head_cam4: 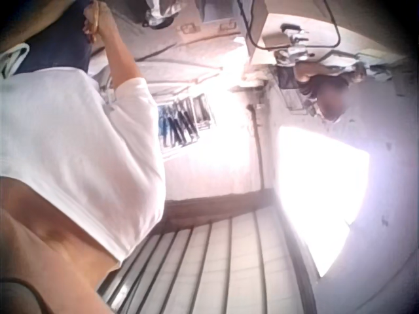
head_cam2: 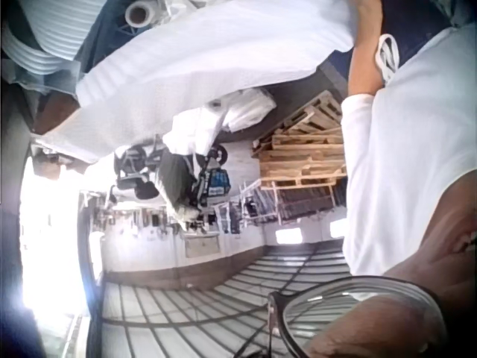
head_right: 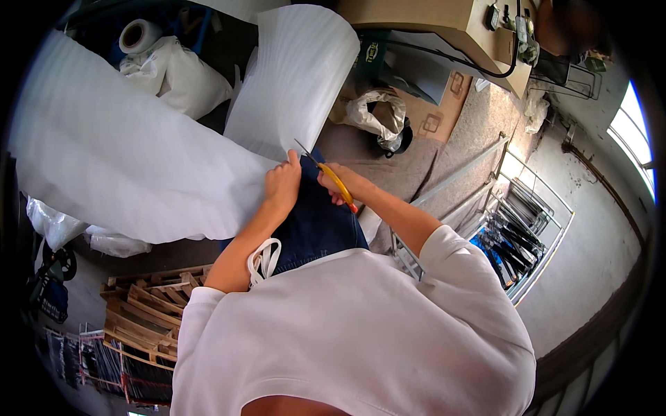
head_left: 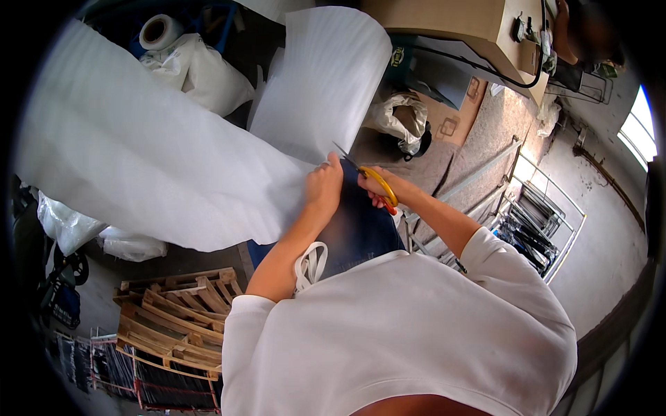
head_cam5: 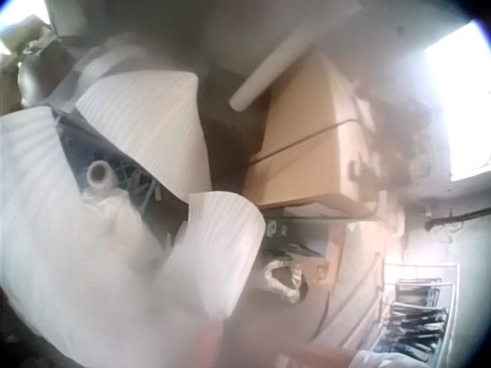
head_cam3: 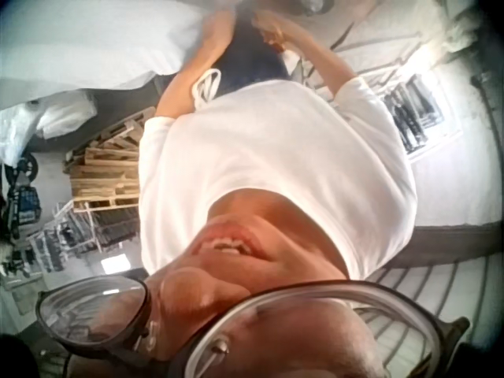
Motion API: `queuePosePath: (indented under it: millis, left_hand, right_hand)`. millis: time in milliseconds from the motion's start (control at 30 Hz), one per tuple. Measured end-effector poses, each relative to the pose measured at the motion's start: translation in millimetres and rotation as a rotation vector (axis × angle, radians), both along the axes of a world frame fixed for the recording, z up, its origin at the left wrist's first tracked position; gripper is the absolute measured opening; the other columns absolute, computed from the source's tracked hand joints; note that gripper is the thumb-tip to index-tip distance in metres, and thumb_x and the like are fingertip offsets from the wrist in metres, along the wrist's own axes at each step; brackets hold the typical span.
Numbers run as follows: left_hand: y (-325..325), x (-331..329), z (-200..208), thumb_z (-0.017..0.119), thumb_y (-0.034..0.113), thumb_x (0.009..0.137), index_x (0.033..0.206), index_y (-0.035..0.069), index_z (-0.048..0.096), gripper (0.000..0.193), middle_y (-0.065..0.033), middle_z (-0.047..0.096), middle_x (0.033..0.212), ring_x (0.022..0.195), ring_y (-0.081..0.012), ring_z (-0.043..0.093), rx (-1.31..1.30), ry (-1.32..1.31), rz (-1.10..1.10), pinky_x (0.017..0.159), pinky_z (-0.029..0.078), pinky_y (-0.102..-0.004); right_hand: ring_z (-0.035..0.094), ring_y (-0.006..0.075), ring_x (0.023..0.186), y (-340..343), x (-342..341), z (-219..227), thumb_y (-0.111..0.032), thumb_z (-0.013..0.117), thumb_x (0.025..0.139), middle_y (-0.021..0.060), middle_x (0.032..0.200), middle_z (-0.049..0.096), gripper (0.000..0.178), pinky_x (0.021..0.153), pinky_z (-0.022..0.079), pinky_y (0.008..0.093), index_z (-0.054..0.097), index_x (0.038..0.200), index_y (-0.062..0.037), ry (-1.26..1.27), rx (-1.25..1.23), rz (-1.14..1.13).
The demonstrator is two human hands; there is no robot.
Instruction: The person uses yellow-handled scissors to cut a large sheet of white corrugated plastic material into smaller pieces. They repeatedly unfold, align, and cut the material while standing in a cluttered workspace.
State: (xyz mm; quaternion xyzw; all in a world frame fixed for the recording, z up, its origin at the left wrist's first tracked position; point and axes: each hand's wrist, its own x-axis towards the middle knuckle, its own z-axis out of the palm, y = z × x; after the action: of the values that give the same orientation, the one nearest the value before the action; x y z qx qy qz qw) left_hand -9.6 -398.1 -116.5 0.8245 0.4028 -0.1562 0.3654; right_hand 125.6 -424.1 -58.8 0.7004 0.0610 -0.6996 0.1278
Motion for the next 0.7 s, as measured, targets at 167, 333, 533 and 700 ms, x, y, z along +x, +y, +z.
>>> queuePosePath:
  millis: [167,333,533,700]
  left_hand:
    - [-4.0,-6.0,3.1,0.055,0.005,0.069,0.089,0.002,0.045,0.023,-0.0099,0.055,0.076,0.073,-0.0221,0.057,0.012,-0.111,0.021,0.062,0.046,-0.0308]
    - [-10.7,-6.7,12.6,0.051,0.006,0.071,0.105,-0.002,0.045,0.036,-0.0095,0.05,0.088,0.08,-0.0198,0.052,0.066,-0.191,0.028,0.063,0.045,-0.0263]
    - [-18.6,6.3,6.4,0.05,0.001,0.071,0.106,-0.005,0.046,0.036,-0.011,0.046,0.087,0.082,-0.0247,0.051,0.031,-0.17,0.119,0.066,0.046,-0.0314]
    - [-14.6,5.3,13.0,0.05,-0.002,0.069,0.1,-0.006,0.047,0.031,-0.013,0.046,0.088,0.082,-0.027,0.051,-0.06,-0.138,0.11,0.067,0.046,-0.0334]
  right_hand:
    - [0.054,0.0181,0.042,2.1,-1.3,13.7,-0.021,0.038,0.079,0.0106,0.06,0.052,0.026,0.037,0.045,0.027,0.049,0.094,-0.0019,-0.051,0.016,0.044]
    - [0.055,0.0195,0.042,0.5,4.4,16.1,-0.019,0.039,0.08,0.0149,0.064,0.056,0.027,0.038,0.045,0.0279,0.049,0.096,-0.0008,-0.031,0.086,0.191]
    - [0.056,0.0209,0.041,3.9,18.5,22.1,-0.02,0.041,0.08,0.0158,0.061,0.057,0.027,0.037,0.045,0.0282,0.05,0.093,0.0017,-0.014,0.27,0.308]
    - [0.052,0.0135,0.04,14.0,15.8,15.9,-0.016,0.038,0.076,0.0074,0.054,0.05,0.018,0.034,0.042,0.0242,0.047,0.084,-0.0025,0.028,0.184,0.334]
